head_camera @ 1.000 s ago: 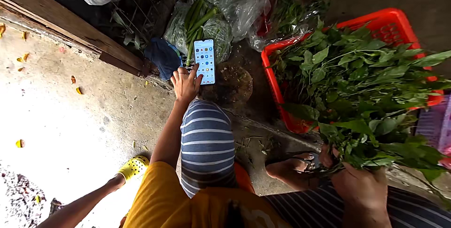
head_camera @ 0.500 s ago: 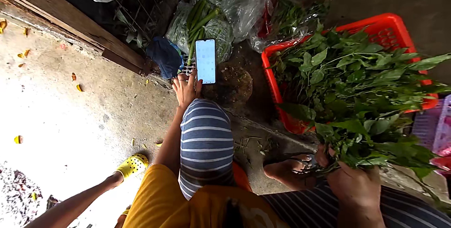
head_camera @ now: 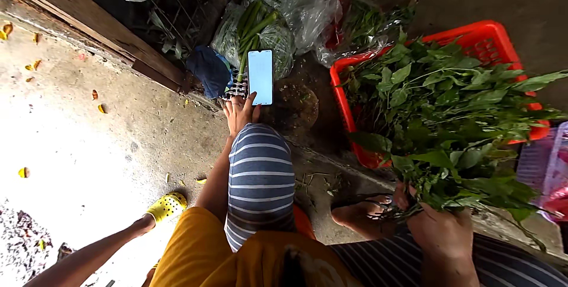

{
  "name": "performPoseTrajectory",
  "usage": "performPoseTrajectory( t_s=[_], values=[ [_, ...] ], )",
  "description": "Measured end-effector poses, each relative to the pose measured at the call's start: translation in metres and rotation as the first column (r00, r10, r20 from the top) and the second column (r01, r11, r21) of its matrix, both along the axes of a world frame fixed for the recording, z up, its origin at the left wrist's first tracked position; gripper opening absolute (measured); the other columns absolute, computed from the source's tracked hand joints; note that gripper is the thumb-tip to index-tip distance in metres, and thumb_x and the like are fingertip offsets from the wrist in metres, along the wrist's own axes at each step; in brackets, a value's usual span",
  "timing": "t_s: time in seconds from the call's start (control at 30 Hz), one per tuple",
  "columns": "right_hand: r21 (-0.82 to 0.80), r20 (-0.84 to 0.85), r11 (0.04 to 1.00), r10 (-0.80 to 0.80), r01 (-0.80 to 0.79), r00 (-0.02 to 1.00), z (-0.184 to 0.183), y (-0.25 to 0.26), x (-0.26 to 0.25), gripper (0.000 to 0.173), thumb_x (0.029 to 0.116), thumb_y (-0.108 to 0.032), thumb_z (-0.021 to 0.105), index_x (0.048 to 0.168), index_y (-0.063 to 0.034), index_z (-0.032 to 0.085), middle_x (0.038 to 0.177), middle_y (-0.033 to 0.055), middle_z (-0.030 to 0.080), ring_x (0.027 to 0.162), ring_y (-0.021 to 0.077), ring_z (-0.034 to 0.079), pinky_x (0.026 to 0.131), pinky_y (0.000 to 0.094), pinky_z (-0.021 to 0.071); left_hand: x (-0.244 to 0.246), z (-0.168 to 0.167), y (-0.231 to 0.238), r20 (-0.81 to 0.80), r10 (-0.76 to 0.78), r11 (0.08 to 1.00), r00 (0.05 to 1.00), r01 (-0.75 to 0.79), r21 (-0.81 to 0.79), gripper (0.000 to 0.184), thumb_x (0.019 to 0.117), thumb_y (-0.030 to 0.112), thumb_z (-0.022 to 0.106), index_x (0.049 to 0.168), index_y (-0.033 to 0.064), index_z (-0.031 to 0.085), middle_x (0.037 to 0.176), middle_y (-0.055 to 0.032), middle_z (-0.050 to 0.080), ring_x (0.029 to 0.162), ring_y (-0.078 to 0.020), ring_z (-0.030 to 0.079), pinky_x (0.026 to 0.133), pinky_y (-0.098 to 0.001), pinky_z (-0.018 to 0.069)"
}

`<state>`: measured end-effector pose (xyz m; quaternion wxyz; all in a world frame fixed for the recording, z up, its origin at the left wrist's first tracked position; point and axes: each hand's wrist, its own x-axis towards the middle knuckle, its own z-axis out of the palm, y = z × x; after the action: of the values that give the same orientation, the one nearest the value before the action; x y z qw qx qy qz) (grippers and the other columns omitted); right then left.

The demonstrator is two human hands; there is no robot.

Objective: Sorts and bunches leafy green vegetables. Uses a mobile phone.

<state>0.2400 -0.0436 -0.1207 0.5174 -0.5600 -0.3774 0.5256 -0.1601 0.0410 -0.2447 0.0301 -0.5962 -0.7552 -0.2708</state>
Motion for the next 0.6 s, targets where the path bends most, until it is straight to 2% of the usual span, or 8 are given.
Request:
performPoseTrajectory(
  t_s=[0.2,0.47,0.6],
  values=[
    [-0.014,0.001,1.000,-0.005,0.005,1.000,0.0000,-0.0001,-0.0007,0.019,0.0924,-0.008,0.049,0.103,-0.0175,0.060,0.072,-0.0076,0.067,0.056,0.0042,0.060,0.057,0.0214,0.0542,-0.0012,-0.0006,-0.0007,0.022,0.019,0.999,1.000,-0.018,-0.033,0.040,0.0987,0.045,0.054,0.133,0.0302,0.069,0.112,-0.0204,0.060,0.102,-0.0396,0.056,0.084,-0.0534,0.0429],
    [-0.003,0.017,1.000,0.009,-0.009,1.000,-0.0019,0.0008,0.0001,0.018,0.0922,-0.008,0.050,0.101,-0.0183,0.061,0.073,-0.0075,0.067,0.055,0.0039,0.059,0.056,0.0212,0.0537,-0.0004,0.0018,0.0001,0.020,0.010,0.998,1.000,-0.009,-0.059,0.041,0.1004,0.045,0.051,0.136,0.0318,0.068,0.112,-0.0221,0.059,0.104,-0.0407,0.056,0.086,-0.0544,0.0422],
    [-0.004,0.023,1.000,-0.001,0.001,1.000,-0.0031,0.0012,0.0002,0.017,0.0917,-0.008,0.051,0.100,-0.0182,0.062,0.072,-0.0071,0.067,0.055,0.0043,0.059,0.055,0.0218,0.0539,-0.0019,-0.0023,0.0083,-0.047,-0.002,0.998,0.999,-0.001,-0.059,0.042,0.1009,0.048,0.049,0.138,0.0350,0.066,0.113,-0.0206,0.060,0.103,-0.0391,0.057,0.085,-0.0536,0.0422]
  ],
)
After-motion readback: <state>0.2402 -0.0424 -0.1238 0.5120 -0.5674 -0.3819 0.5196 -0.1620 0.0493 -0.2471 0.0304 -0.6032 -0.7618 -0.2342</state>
